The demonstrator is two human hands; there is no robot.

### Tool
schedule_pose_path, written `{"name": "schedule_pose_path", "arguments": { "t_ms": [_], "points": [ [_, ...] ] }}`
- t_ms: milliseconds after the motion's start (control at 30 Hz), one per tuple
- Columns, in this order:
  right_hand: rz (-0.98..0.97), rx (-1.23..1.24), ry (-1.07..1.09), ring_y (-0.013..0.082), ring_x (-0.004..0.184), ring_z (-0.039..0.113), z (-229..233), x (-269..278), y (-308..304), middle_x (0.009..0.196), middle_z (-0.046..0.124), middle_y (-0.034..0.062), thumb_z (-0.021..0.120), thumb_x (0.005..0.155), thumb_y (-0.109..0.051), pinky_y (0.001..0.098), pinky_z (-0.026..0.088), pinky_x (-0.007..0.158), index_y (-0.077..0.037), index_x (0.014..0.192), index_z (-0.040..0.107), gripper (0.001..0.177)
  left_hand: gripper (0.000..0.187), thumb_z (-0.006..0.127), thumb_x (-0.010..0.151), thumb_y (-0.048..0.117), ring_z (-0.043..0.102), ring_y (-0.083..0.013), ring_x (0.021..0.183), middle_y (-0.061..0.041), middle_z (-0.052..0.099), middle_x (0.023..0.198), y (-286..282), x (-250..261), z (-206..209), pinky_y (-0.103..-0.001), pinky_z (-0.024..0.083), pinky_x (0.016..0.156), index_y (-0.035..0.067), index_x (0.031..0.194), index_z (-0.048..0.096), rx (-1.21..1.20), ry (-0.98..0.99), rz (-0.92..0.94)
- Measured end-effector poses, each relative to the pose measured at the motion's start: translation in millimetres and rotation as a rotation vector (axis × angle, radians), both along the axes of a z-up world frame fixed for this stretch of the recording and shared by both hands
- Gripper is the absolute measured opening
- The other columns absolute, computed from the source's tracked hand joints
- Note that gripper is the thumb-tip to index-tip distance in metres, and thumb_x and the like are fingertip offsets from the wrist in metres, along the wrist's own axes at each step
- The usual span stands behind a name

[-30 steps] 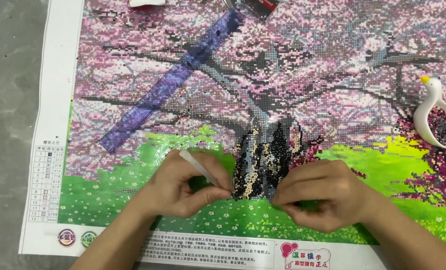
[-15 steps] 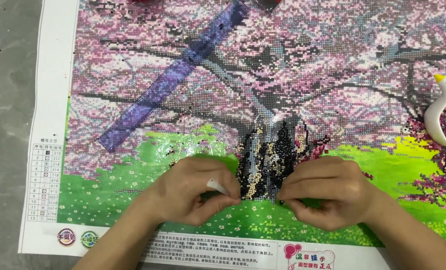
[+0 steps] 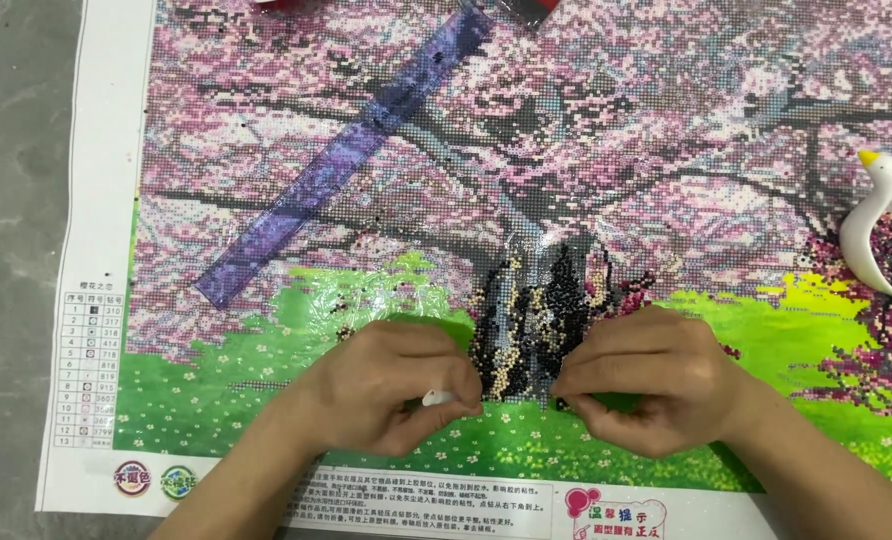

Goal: Applying small resin diamonds to a coded adhesive canvas using a diamond applicator pen to create a mosaic artwork.

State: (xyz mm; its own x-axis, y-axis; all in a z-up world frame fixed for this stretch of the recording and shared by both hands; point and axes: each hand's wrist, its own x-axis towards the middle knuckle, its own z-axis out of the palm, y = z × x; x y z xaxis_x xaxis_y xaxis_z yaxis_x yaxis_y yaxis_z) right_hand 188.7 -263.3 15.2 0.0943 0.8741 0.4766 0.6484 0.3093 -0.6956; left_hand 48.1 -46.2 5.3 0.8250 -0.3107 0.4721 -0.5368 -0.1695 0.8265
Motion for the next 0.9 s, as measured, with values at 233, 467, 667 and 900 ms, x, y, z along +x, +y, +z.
{"name": "schedule_pose_path", "arguments": {
  "t_ms": [233,467,667,900],
  "points": [
    [0.009,0.016,0.005,0.0194,0.056,0.069,-2,0,1,0.073,0.071,0.0085,0.064,0.080,-0.005,0.0266,0.055,0.045,-0.003,0.080,0.071,0.008,0.011,0.051,0.096,0.002,0.057,-0.0201,0.059,-0.007,0.060,0.073,1,-1,-2,-0.032,0.049,0.055,0.004,0.087,0.057,0.049,-0.022,-0.001],
    [-0.029,0.028,0.068,0.0178,0.055,0.071,-2,-1,1,0.070,0.072,0.0088,0.064,0.075,-0.001,0.0232,0.059,0.046,-0.003,0.078,0.072,0.008,0.006,0.062,0.093,0.009,0.066,-0.0191,0.070,-0.011,0.066,0.082,-1,-5,-9,-0.030,0.060,0.066,0.003,0.090,0.061,-0.442,0.104,0.116],
    [-0.027,0.011,0.314,0.0155,0.054,0.069,4,-15,4,0.072,0.072,0.0087,0.069,0.078,-0.007,0.0240,0.057,0.050,-0.003,0.084,0.070,0.007,0.011,0.069,0.089,0.002,0.072,-0.0228,0.081,-0.017,0.069,0.094,-29,-16,-4,-0.029,0.061,0.070,0.002,0.093,0.059,-0.676,0.219,0.172],
    [-0.072,-0.044,0.329,0.0095,0.053,0.070,-2,-27,0,0.070,0.074,0.0022,0.074,0.076,-0.012,0.0200,0.056,0.047,-0.009,0.081,0.069,0.007,0.013,0.064,0.093,0.007,0.067,-0.0172,0.074,-0.016,0.071,0.095,-51,-25,-2,-0.026,0.050,0.061,0.007,0.096,0.052,-0.596,0.277,0.255]
  ]
}}
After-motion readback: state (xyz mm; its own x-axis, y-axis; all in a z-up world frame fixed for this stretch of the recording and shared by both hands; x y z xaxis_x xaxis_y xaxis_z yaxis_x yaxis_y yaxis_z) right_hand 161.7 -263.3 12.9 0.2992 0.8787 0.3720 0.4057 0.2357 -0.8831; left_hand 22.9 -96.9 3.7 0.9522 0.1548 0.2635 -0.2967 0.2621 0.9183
